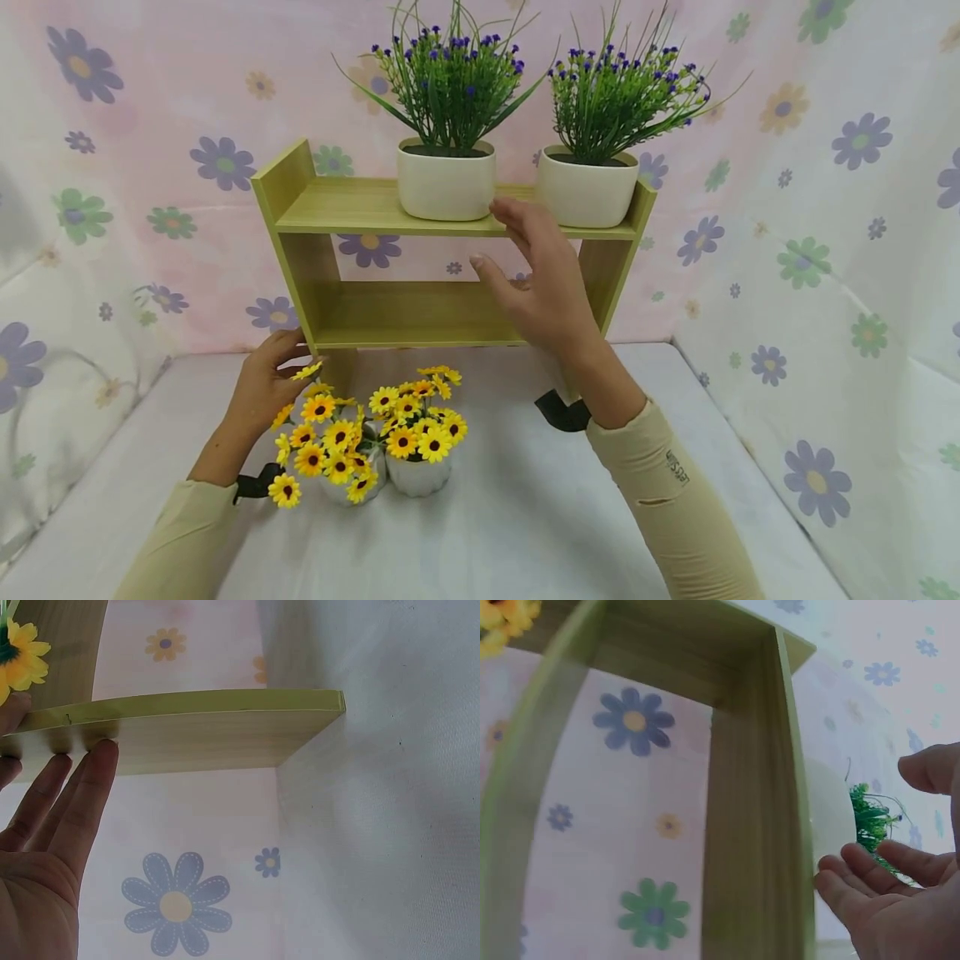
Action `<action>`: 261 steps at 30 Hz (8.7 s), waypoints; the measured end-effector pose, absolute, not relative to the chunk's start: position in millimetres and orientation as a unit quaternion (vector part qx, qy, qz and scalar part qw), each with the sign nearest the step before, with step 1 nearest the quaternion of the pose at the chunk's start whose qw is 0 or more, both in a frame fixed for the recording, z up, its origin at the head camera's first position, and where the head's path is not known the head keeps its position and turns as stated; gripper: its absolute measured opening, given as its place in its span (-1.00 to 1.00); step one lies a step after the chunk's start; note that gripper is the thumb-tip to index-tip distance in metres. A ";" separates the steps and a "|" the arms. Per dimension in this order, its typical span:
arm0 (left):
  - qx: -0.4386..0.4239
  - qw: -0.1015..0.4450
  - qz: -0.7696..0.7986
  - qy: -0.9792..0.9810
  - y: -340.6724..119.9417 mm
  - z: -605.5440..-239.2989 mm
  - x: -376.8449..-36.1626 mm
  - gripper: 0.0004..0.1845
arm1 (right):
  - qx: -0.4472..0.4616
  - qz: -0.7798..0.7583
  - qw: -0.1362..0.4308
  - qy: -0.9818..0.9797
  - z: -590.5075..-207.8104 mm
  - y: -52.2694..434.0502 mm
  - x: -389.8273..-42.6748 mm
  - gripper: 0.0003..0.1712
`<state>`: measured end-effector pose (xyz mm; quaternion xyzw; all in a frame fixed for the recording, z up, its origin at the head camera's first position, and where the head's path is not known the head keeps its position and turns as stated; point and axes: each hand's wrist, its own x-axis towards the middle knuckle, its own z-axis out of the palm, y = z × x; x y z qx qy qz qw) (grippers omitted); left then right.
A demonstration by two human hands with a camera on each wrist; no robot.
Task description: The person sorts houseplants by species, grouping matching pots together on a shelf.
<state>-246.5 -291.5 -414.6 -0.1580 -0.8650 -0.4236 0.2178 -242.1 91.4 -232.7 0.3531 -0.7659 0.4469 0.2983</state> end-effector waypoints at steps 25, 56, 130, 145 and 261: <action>-0.157 0.220 -0.423 -0.865 -291.7 -417.6 -246.0 -0.26 | 0.373 0.469 0.025 -0.800 -384.4 98.1 -256.6 -0.73; -0.161 0.225 -0.414 -0.867 -291.5 -416.3 -245.5 -0.27 | 0.462 0.394 -0.132 -0.783 -446.8 52.3 -250.6 0.01; -0.159 0.229 -0.399 -0.873 -288.5 -414.7 -245.5 -0.29 | 0.067 0.515 0.324 -0.791 -349.2 149.5 -265.4 -0.19; -0.160 0.230 -0.405 -0.871 -288.1 -417.5 -246.0 -0.28 | 0.065 0.414 0.499 -0.759 -354.2 141.6 -267.0 -0.17; -0.153 0.242 -0.421 -0.861 -288.6 -416.4 -249.6 -0.44 | 0.279 0.583 0.285 -0.708 -355.5 41.3 -270.1 -0.23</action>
